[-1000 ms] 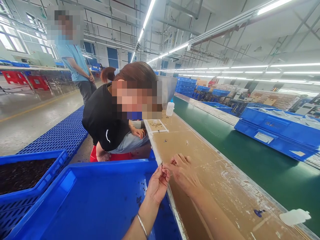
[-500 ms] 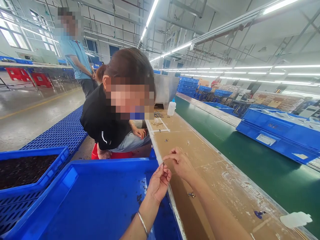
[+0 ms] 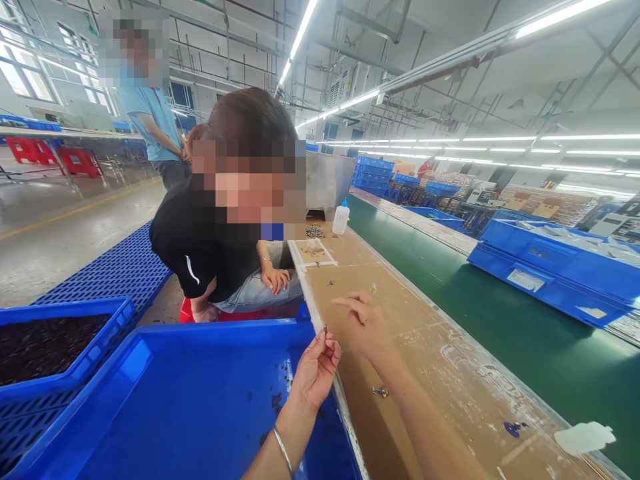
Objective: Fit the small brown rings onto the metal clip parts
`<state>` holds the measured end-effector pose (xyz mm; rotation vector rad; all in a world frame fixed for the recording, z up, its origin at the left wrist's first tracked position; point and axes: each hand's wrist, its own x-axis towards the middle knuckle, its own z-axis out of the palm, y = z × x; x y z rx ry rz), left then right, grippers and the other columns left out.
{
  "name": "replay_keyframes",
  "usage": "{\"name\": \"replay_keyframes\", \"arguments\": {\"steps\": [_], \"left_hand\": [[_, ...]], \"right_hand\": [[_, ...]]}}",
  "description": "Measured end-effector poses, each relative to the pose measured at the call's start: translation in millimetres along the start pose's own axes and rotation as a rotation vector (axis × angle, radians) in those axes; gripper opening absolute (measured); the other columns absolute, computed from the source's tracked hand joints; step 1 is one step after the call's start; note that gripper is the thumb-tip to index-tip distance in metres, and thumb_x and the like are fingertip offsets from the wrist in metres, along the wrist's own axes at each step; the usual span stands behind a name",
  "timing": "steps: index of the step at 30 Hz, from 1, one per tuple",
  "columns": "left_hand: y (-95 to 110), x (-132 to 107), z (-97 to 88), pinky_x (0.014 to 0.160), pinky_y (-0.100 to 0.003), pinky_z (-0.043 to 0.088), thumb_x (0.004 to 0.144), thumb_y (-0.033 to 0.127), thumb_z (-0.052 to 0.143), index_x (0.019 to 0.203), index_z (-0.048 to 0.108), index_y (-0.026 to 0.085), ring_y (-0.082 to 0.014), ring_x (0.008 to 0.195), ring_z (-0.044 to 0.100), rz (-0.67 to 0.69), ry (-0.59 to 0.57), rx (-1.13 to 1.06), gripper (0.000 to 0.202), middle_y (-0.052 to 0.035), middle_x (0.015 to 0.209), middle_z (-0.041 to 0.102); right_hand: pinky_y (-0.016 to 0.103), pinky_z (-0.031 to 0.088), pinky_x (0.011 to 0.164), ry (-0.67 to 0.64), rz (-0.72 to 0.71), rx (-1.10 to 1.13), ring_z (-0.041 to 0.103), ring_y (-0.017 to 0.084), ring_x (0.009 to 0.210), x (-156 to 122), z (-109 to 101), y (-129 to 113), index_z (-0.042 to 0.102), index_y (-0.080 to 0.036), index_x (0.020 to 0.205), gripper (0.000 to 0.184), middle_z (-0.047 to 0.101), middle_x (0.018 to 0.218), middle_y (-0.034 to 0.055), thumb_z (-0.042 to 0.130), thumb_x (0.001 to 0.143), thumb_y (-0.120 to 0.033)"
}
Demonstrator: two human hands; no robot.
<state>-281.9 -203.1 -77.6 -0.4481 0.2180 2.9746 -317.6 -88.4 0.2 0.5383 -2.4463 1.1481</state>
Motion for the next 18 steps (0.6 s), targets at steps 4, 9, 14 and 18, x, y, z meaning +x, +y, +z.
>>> {"name": "replay_keyframes", "arguments": {"steps": [4,9,14,18], "left_hand": [[0,1,-0.1,0.064,-0.022,0.06,0.092,0.001,0.051,0.082,0.067,0.007,-0.008,0.058,0.065,0.004,0.011,0.012,0.02,-0.0056,0.072,0.068],[-3,0,1.3,0.064,-0.022,0.06,0.09,-0.003,0.051,0.084,0.067,0.008,-0.0091,0.06,0.067,0.023,0.036,0.028,0.02,-0.0082,0.08,0.071],[-6,-1,7.1,0.064,-0.02,0.06,0.088,-0.005,0.053,0.084,0.066,0.009,-0.0089,0.062,0.069,0.059,0.074,0.049,0.02,-0.0073,0.081,0.071],[-6,-3,7.6,0.061,-0.02,0.06,0.088,-0.005,0.053,0.082,0.067,0.008,-0.0091,0.059,0.068,0.053,0.071,0.069,0.02,-0.0078,0.078,0.071]], "right_hand": [[0.031,0.049,0.082,0.27,0.16,0.046,0.061,0.019,0.093,-46,-10,-12,0.072,-0.02,0.101,0.033,0.066,0.099,0.0063,0.042,0.09,-0.03],[0.029,0.051,0.076,0.449,0.374,0.2,0.064,0.02,0.08,-122,6,-11,0.076,-0.02,0.084,0.028,0.068,0.082,0.0046,0.057,0.079,-0.04],[0.029,0.053,0.077,0.472,0.474,0.303,0.064,0.02,0.077,-156,21,2,0.077,-0.02,0.078,0.027,0.07,0.08,0.0054,0.063,0.073,-0.042],[0.029,0.054,0.076,0.47,0.466,0.292,0.065,0.02,0.077,-158,23,7,0.077,-0.02,0.076,0.026,0.07,0.083,0.0061,0.063,0.073,-0.042]]}}
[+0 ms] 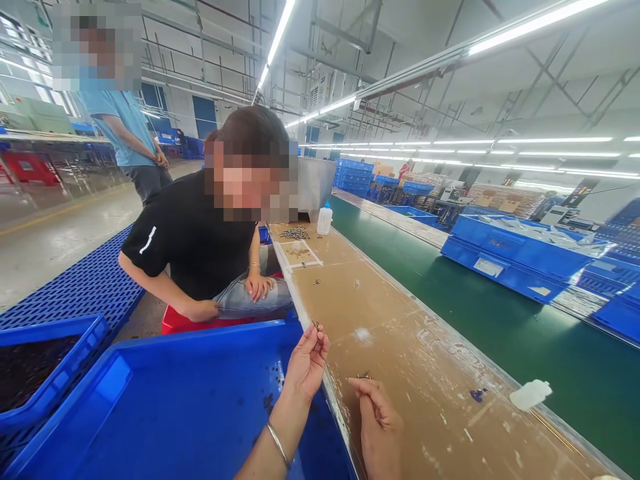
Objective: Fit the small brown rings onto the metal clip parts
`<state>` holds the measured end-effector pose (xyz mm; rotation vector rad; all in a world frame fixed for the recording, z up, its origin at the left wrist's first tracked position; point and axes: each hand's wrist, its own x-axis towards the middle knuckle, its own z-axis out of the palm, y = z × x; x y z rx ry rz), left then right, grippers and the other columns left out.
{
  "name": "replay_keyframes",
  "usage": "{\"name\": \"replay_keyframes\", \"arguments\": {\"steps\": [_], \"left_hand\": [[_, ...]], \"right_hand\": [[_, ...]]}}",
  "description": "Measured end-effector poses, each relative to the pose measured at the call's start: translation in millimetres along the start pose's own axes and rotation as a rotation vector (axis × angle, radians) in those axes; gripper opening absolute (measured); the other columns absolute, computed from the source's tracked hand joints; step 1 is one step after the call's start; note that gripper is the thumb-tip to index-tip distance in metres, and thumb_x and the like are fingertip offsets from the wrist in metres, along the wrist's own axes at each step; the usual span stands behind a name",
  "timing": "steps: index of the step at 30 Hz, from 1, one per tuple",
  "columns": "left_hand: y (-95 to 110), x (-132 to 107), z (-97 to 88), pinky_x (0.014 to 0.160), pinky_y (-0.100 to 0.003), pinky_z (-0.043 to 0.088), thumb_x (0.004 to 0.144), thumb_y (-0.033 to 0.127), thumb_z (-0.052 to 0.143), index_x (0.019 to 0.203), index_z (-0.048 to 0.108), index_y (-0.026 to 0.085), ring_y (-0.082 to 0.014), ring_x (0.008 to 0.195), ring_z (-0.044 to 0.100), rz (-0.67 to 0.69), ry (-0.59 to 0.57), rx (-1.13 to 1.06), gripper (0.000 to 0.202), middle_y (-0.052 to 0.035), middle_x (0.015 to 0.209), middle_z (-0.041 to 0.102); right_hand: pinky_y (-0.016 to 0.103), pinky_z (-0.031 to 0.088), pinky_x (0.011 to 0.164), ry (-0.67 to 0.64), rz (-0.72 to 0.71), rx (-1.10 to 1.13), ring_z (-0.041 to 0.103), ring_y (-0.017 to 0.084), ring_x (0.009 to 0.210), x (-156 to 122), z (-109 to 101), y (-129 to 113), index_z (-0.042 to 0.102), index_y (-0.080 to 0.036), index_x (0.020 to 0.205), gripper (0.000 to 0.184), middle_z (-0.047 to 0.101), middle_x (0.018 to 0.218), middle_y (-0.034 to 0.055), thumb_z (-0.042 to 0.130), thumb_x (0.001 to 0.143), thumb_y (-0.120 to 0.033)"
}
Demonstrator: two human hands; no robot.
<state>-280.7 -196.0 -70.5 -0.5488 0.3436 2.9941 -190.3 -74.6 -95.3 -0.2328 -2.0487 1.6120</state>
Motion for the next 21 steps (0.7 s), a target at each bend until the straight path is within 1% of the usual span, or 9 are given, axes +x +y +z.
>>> {"name": "replay_keyframes", "arguments": {"steps": [4,7,9,13,15,16,18,19,21], "left_hand": [[2,2,-1.0,0.058,-0.021,0.059,0.088,-0.005,0.053,0.082,0.067,0.007,-0.0091,0.057,0.066,-0.012,-0.025,0.016,0.019,-0.0085,0.078,0.07],[3,12,6.4,0.059,-0.021,0.059,0.088,-0.003,0.054,0.081,0.067,0.008,-0.0088,0.057,0.066,-0.011,-0.048,0.021,0.018,-0.0077,0.077,0.07],[2,26,16.1,0.06,-0.02,0.058,0.088,-0.002,0.055,0.082,0.067,0.009,-0.0082,0.058,0.065,-0.001,-0.064,0.022,0.017,-0.006,0.075,0.069],[-3,65,37.3,0.063,-0.019,0.056,0.09,0.001,0.055,0.084,0.065,0.01,-0.0065,0.06,0.063,0.023,-0.082,0.022,0.015,-0.0027,0.074,0.066],[-5,84,45.2,0.064,-0.023,0.057,0.092,0.009,0.057,0.093,0.064,0.01,-0.0089,0.066,0.064,0.031,-0.095,0.023,0.007,-0.0029,0.084,0.067],[-6,94,48.3,0.066,-0.026,0.057,0.092,0.015,0.059,0.1,0.064,0.011,-0.0113,0.072,0.065,0.035,-0.103,0.022,0.01,-0.0038,0.091,0.067],[-8,110,53.8,0.072,-0.034,0.058,0.092,0.027,0.06,0.112,0.061,0.014,-0.0169,0.085,0.066,0.043,-0.12,0.018,0.024,-0.0066,0.107,0.065],[-9,118,56.3,0.076,-0.037,0.058,0.092,0.03,0.06,0.117,0.06,0.015,-0.0191,0.091,0.065,0.047,-0.126,0.013,0.028,-0.0079,0.113,0.064],[-10,131,60.6,0.082,-0.041,0.056,0.093,0.031,0.06,0.121,0.058,0.016,-0.0215,0.098,0.064,0.058,-0.134,0.001,0.032,-0.0094,0.119,0.062]], "right_hand": [[0.029,0.055,0.075,0.006,-0.013,0.0,0.065,0.019,0.076,1,-1,1,0.077,-0.02,0.076,0.026,0.07,0.081,0.0061,0.062,0.073,-0.041],[0.028,0.055,0.075,0.014,-0.03,-0.006,0.065,0.019,0.076,1,-1,4,0.077,-0.02,0.075,0.026,0.07,0.081,0.0062,0.061,0.074,-0.041],[0.028,0.055,0.074,0.007,-0.05,-0.009,0.065,0.019,0.075,2,-1,5,0.078,-0.021,0.076,0.027,0.07,0.079,0.006,0.061,0.074,-0.042],[0.028,0.057,0.073,-0.025,-0.093,-0.012,0.067,0.02,0.074,5,-2,9,0.078,-0.021,0.076,0.027,0.07,0.077,0.0062,0.063,0.075,-0.043],[0.027,0.057,0.074,-0.047,-0.117,-0.024,0.068,0.021,0.077,7,-4,15,0.078,-0.021,0.077,0.027,0.072,0.081,0.0068,0.062,0.077,-0.042],[0.027,0.057,0.074,-0.061,-0.134,-0.035,0.069,0.021,0.079,8,-5,19,0.079,-0.021,0.077,0.027,0.072,0.083,0.0071,0.062,0.078,-0.041],[0.026,0.057,0.074,-0.087,-0.175,-0.06,0.07,0.021,0.081,8,-5,26,0.079,-0.021,0.078,0.027,0.073,0.084,0.0072,0.06,0.08,-0.04],[0.025,0.057,0.073,-0.088,-0.196,-0.069,0.07,0.021,0.08,8,-4,30,0.079,-0.021,0.078,0.027,0.073,0.084,0.0071,0.06,0.08,-0.04],[0.025,0.056,0.07,-0.048,-0.224,-0.079,0.07,0.021,0.078,7,0,34,0.078,-0.022,0.076,0.028,0.073,0.082,0.0068,0.058,0.081,-0.041]]}}
